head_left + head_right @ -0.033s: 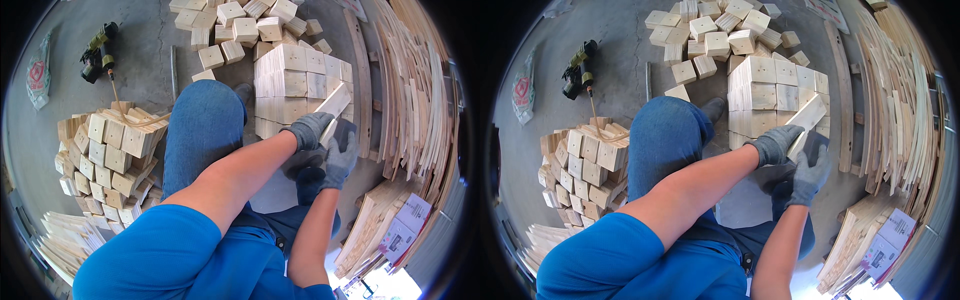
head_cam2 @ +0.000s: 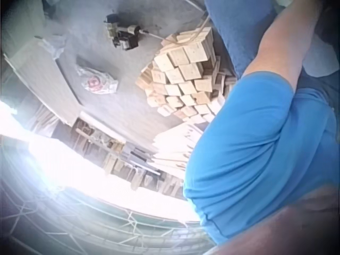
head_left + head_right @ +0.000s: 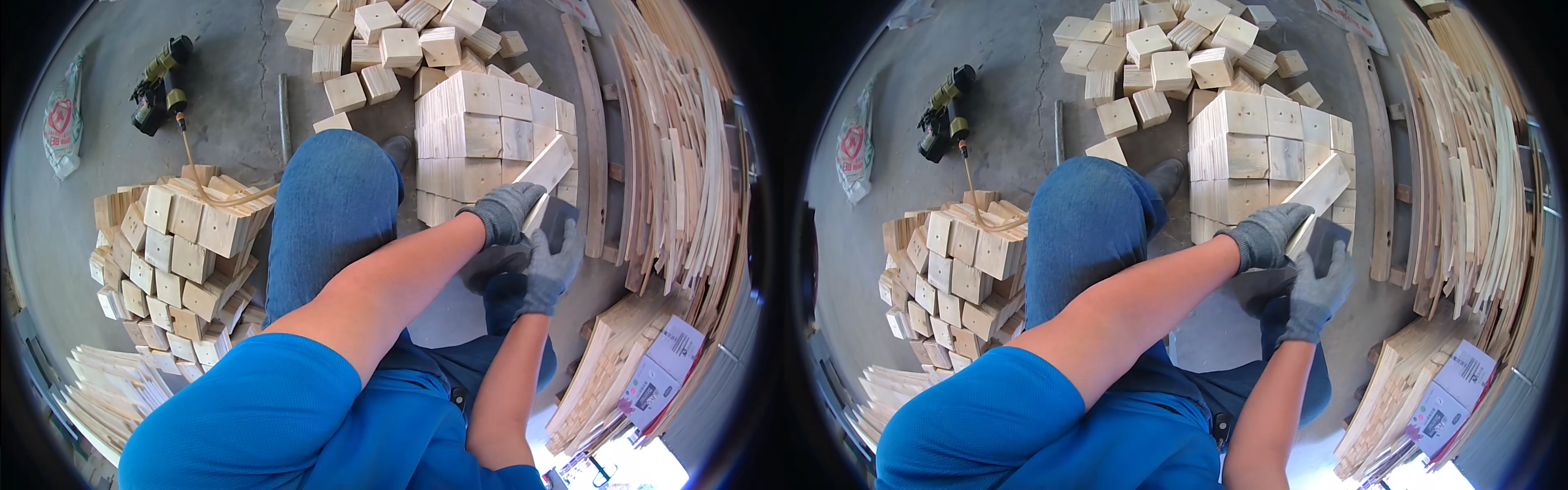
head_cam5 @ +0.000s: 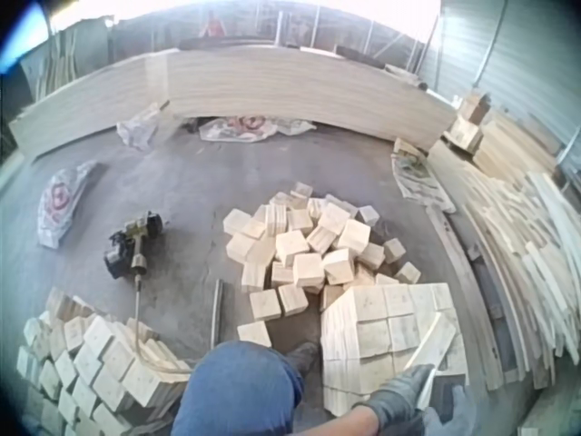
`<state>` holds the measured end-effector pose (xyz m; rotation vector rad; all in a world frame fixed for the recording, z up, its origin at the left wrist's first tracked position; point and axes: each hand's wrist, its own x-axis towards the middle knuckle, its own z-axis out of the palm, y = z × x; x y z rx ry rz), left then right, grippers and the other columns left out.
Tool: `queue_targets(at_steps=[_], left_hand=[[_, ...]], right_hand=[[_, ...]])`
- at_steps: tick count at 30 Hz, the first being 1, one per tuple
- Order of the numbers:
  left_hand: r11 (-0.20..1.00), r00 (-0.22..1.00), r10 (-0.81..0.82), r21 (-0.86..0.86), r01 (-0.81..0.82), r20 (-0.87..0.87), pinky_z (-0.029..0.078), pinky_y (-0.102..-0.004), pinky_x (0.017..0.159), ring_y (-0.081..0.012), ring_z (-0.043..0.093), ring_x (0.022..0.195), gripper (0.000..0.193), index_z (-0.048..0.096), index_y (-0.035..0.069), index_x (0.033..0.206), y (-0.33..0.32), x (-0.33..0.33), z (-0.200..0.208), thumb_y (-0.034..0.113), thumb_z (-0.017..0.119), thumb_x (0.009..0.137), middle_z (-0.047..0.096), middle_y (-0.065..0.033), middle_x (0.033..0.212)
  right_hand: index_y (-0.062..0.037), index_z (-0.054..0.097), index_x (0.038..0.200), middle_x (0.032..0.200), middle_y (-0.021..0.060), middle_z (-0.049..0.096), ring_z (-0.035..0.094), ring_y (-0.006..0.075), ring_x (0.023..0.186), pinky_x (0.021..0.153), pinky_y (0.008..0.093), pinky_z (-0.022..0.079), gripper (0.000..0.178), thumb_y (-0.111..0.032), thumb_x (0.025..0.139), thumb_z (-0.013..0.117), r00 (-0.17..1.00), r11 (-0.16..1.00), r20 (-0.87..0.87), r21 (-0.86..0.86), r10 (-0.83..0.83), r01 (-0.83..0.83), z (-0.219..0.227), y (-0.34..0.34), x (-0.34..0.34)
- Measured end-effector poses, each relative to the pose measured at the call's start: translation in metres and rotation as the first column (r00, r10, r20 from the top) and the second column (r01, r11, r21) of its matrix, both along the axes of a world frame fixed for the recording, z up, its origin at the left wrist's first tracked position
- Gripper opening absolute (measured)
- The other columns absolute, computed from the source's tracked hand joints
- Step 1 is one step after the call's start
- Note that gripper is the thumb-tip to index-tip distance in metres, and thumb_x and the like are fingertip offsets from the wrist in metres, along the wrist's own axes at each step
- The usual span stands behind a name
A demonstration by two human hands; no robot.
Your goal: The person sits on the floor and sands small wooden blocks one at a time using a sanding block. They pick up each block, sand its surfaces, and place it back into a pile.
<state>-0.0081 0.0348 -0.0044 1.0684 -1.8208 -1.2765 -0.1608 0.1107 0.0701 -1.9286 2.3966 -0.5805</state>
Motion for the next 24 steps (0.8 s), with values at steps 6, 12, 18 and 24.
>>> queue_targets(at_steps=[6,12,18,24], left_hand=[[0.997,0.998,-0.043,0.071,0.04,0.051,0.051,-0.0479,0.114,-0.0432,0.061,0.135,0.095,0.047,0.008,0.156,-0.006,-0.003,0.002,0.017,0.09,0.072,0.059,-0.0236,0.149],[0.997,0.998,-0.047,0.056,0.044,0.051,0.051,-0.0486,0.113,-0.0431,0.061,0.135,0.096,0.047,0.008,0.156,-0.005,0.004,0.006,0.021,0.092,0.071,0.06,-0.0237,0.148],[1.0,1.0,0.018,0.002,-0.018,-0.009,0.05,-0.048,0.114,-0.0436,0.059,0.136,0.1,0.048,0.008,0.156,-0.002,-0.007,-0.004,0.03,0.094,0.07,0.059,-0.0235,0.15],[1.0,0.999,0.005,0.003,-0.005,-0.034,0.05,-0.0475,0.114,-0.0446,0.06,0.136,0.098,0.048,0.006,0.156,0.002,0.001,0.003,0.028,0.092,0.072,0.058,-0.0256,0.149]], right_hand=[[-0.0042,0.061,0.149,0.152,0.0273,0.056,0.053,0.046,0.142,0.121,0.055,0.041,0.077,-0.022,0.081,0.092,0.998,0.997,-0.006,-0.009,0.07,-0.07,0.001,0.063,0.024],[-0.004,0.062,0.147,0.15,0.0268,0.058,0.054,0.0449,0.14,0.12,0.0536,0.042,0.074,-0.022,0.081,0.092,0.995,0.995,-0.008,-0.009,0.097,-0.097,0.001,0.018,0.009],[-0.0003,0.065,0.146,0.147,0.0236,0.063,0.059,0.0393,0.138,0.12,0.0458,0.045,0.071,-0.022,0.083,0.091,0.999,1.0,0.04,0.026,-0.002,0.001,0.002,-0.055,-0.022],[0.0004,0.065,0.145,0.148,0.0256,0.062,0.057,0.0409,0.139,0.122,0.048,0.042,0.07,-0.024,0.084,0.09,0.999,1.0,0.046,-0.021,0.014,-0.013,0.002,-0.025,-0.005]])
